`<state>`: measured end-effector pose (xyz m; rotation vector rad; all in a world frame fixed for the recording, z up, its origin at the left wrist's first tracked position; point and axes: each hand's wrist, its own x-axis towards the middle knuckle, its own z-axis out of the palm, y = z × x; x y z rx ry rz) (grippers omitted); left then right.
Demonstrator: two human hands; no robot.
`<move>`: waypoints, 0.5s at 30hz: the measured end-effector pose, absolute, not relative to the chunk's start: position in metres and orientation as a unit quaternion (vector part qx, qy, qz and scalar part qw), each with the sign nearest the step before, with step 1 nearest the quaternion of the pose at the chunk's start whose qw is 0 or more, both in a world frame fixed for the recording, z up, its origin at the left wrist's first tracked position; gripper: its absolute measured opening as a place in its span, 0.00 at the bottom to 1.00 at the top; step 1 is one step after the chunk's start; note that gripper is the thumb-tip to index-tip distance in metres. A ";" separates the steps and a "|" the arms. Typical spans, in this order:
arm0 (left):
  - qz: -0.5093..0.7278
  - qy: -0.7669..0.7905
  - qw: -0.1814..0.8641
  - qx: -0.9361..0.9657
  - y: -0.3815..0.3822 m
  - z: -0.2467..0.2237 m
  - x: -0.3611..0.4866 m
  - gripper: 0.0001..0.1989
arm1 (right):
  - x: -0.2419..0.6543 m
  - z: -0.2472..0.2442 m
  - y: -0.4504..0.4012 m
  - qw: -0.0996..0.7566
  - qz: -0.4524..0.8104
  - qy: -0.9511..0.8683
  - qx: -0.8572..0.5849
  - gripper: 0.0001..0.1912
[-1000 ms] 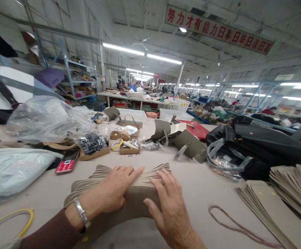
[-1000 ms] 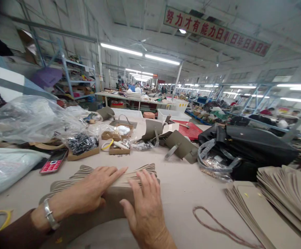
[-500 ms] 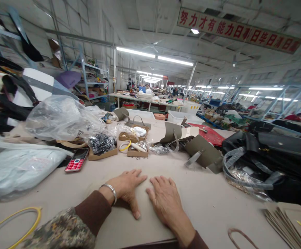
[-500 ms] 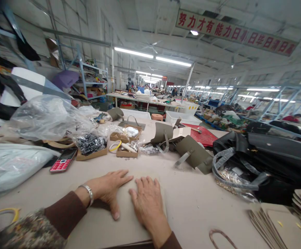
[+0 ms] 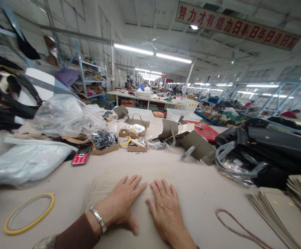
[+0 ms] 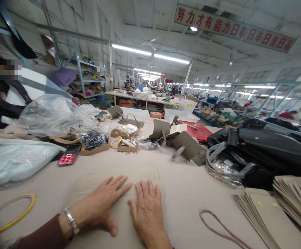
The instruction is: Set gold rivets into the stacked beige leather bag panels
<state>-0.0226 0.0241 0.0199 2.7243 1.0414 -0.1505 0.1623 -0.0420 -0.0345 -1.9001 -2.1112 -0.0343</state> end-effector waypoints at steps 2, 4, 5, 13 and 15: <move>-0.063 0.368 0.107 0.921 0.014 0.025 -0.023 0.61 | 0.160 -0.035 -0.048 0.149 -0.017 -0.732 -0.664 0.26; -0.058 0.374 0.102 0.920 0.005 0.024 -0.026 0.60 | 0.159 -0.038 -0.054 0.148 -0.023 -0.731 -0.666 0.27; -0.048 0.371 0.098 0.922 0.002 0.022 -0.027 0.59 | 0.159 -0.040 -0.057 0.147 -0.027 -0.730 -0.667 0.27; 0.034 0.357 0.066 0.931 -0.028 -0.002 -0.046 0.49 | 0.162 -0.055 -0.079 0.131 -0.063 -0.745 -0.651 0.27; 0.051 0.346 0.055 0.935 -0.039 0.004 -0.050 0.45 | 0.162 -0.049 -0.083 0.127 -0.057 -0.744 -0.653 0.27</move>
